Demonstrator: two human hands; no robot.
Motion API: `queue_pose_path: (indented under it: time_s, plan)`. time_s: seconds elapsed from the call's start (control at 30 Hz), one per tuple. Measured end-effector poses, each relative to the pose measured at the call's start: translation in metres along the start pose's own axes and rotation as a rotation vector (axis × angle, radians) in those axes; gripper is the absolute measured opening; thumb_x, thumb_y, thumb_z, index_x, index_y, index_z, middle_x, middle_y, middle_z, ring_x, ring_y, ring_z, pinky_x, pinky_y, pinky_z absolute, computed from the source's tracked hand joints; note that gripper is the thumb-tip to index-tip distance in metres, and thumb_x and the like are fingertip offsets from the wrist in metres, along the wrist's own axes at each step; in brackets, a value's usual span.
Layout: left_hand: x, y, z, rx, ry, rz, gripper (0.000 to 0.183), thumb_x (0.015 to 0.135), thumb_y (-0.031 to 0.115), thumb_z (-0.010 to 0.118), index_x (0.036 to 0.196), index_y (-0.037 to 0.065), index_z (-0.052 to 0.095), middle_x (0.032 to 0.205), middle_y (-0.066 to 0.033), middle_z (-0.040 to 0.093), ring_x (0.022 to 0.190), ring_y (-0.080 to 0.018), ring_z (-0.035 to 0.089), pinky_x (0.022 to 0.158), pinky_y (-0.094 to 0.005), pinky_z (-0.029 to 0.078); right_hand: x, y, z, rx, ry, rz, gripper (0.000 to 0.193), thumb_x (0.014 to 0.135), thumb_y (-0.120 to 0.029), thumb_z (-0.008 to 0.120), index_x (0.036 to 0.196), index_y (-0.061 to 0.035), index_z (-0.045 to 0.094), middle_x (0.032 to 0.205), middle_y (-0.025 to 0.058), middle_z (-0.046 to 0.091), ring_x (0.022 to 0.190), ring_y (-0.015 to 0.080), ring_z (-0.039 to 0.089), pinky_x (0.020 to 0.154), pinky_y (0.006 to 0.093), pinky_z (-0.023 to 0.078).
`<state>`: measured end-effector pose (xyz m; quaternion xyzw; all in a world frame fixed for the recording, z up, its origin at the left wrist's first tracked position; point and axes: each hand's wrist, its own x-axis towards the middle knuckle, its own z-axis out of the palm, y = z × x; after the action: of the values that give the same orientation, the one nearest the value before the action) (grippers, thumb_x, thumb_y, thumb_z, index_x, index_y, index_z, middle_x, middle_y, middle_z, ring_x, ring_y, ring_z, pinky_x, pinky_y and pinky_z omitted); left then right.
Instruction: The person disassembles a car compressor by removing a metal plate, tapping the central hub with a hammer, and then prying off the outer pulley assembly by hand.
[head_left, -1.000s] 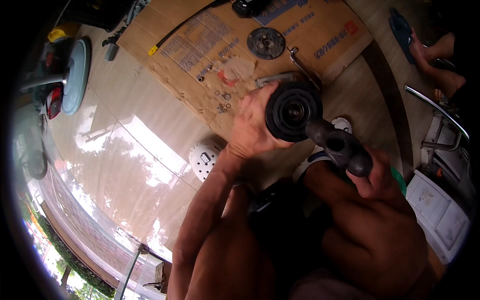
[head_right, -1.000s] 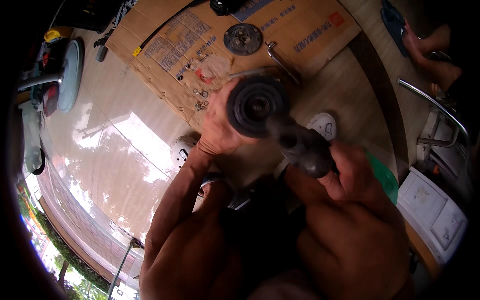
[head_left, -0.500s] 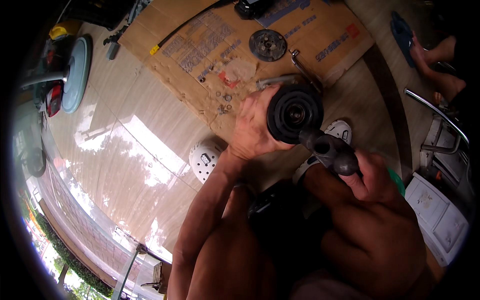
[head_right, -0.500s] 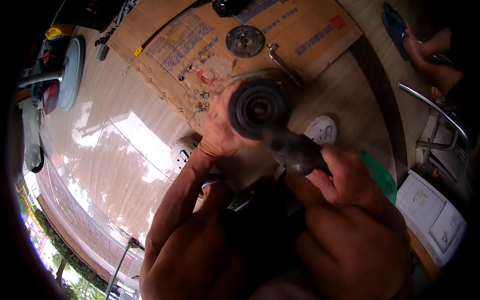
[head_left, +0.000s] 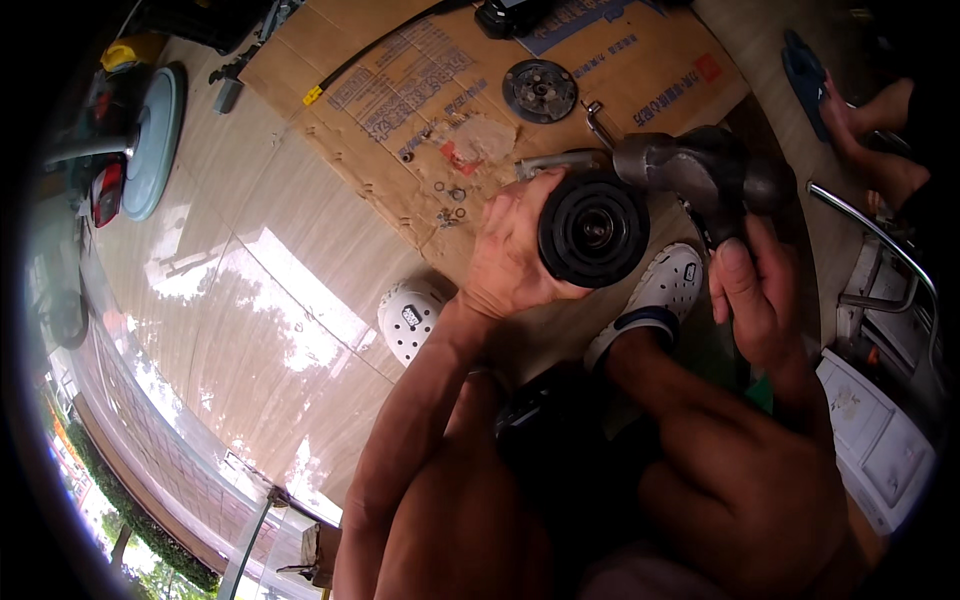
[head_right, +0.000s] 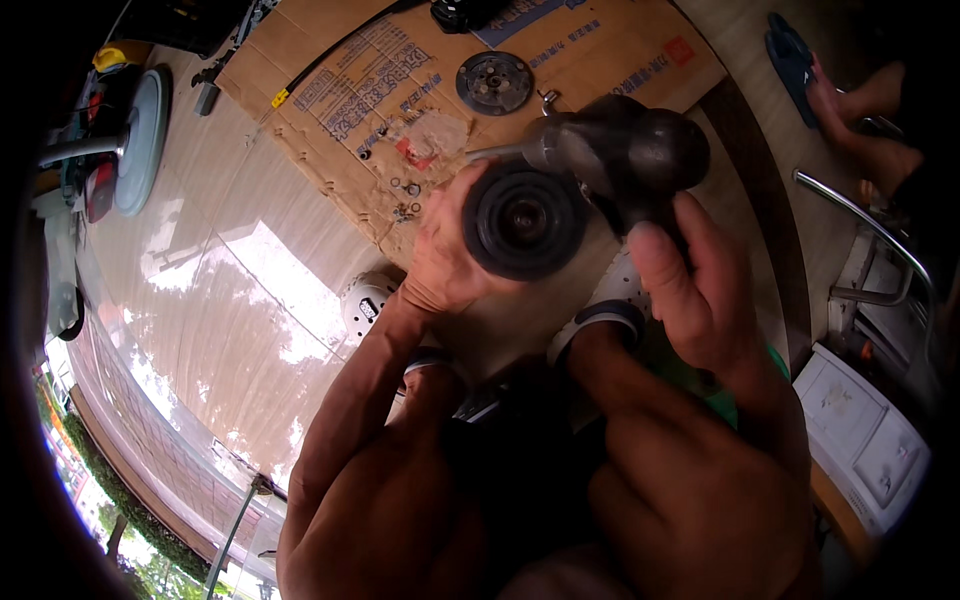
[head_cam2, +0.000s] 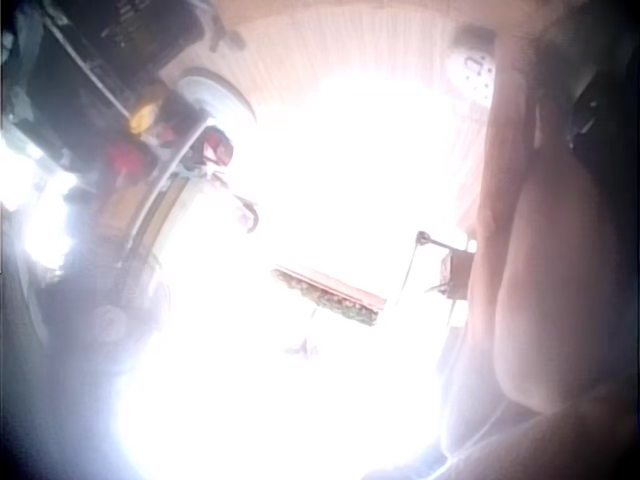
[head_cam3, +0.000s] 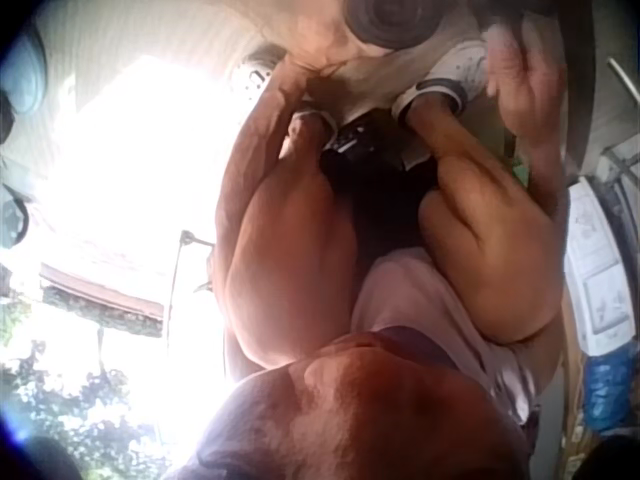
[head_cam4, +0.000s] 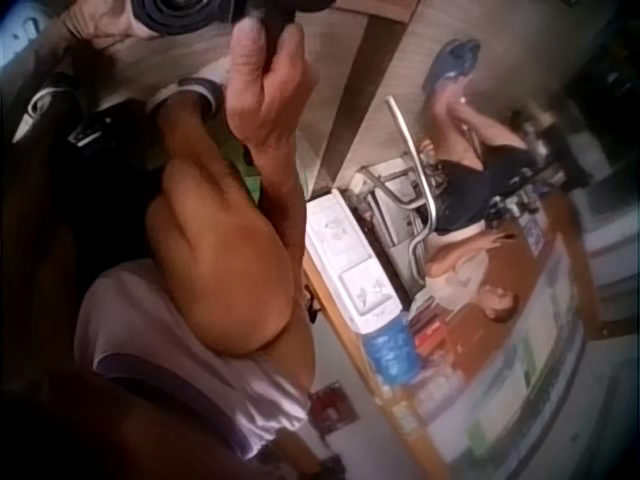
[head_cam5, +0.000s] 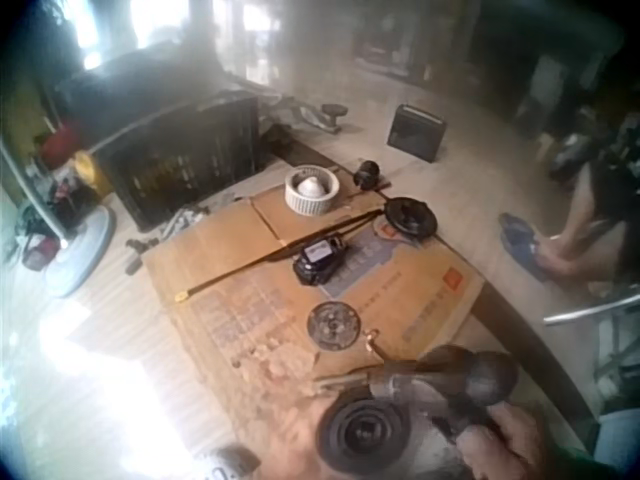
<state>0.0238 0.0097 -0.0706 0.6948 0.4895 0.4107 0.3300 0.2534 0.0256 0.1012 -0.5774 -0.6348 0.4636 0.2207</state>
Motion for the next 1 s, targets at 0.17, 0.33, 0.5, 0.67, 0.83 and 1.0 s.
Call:
queue_pose_path:
  time_s: [0.17, 0.33, 0.5, 0.67, 0.83, 1.0]
  plan:
    - [0.001, 0.002, 0.001, 0.016, -0.009, 0.002, 0.109, 0.054, 0.043, 0.094, 0.144, 0.003, 0.047, 0.134, -0.0146, 0.060, 0.119, -0.0354, 0.057, 0.105, -0.0432, 0.042, 0.021, -0.011, -0.001, -0.248, -0.088, 0.115, 0.038, 0.104, -0.036, 0.057, 0.090, -0.0010, 0.057, 0.063, 0.0085, 0.054, 0.054, 0.0136, 0.051, 0.052, 0.0311, 0.039]
    - [0.000, 0.000, -0.003, 0.005, -0.003, 0.002, 0.109, 0.055, 0.043, 0.094, 0.145, 0.003, 0.047, 0.134, -0.0147, 0.060, 0.120, -0.0358, 0.056, 0.106, -0.0437, 0.041, 0.016, -0.022, 0.001, -0.263, -0.148, 0.233, 0.033, 0.101, -0.031, 0.061, 0.094, 0.0012, 0.058, 0.069, 0.0163, 0.058, 0.062, 0.0211, 0.057, 0.059, 0.0364, 0.044]
    - [0.004, 0.004, 0.004, -0.035, -0.013, -0.014, 0.108, 0.055, 0.042, 0.094, 0.145, 0.004, 0.047, 0.134, -0.0149, 0.060, 0.121, -0.0359, 0.055, 0.107, -0.0441, 0.040, 0.007, -0.023, 0.003, -0.196, -0.033, -0.116, 0.028, 0.101, -0.027, 0.061, 0.097, 0.0008, 0.057, 0.071, 0.0181, 0.061, 0.062, 0.0294, 0.061, 0.059, 0.0389, 0.047]
    - [-0.002, 0.002, 0.001, -0.013, 0.024, -0.011, 0.108, 0.054, 0.041, 0.094, 0.144, 0.004, 0.048, 0.133, -0.0153, 0.061, 0.121, -0.0360, 0.056, 0.107, -0.0449, 0.040, 0.019, -0.009, 0.011, -0.336, -0.146, -0.087, 0.029, 0.101, -0.026, 0.062, 0.090, 0.0002, 0.055, 0.073, 0.0231, 0.063, 0.070, 0.0463, 0.064, 0.059, 0.0479, 0.047]
    - [0.000, 0.002, 0.001, -0.001, 0.016, -0.014, 0.108, 0.053, 0.039, 0.094, 0.144, 0.004, 0.048, 0.132, -0.0153, 0.061, 0.120, -0.0362, 0.056, 0.106, -0.0445, 0.041, 0.015, -0.016, 0.008, -0.310, -0.116, -0.097, 0.028, 0.100, -0.025, 0.063, 0.091, -0.0002, 0.055, 0.075, 0.0210, 0.063, 0.066, 0.0407, 0.064, 0.059, 0.0456, 0.047]
    - [-0.002, 0.000, 0.002, 0.001, 0.000, -0.023, 0.108, 0.052, 0.037, 0.094, 0.144, 0.005, 0.048, 0.131, -0.0157, 0.061, 0.118, -0.0360, 0.057, 0.106, -0.0426, 0.041, 0.007, -0.017, 0.007, -0.273, -0.088, -0.200, 0.028, 0.099, -0.025, 0.065, 0.094, 0.0002, 0.056, 0.078, 0.0218, 0.064, 0.069, 0.0399, 0.066, 0.061, 0.0437, 0.050]
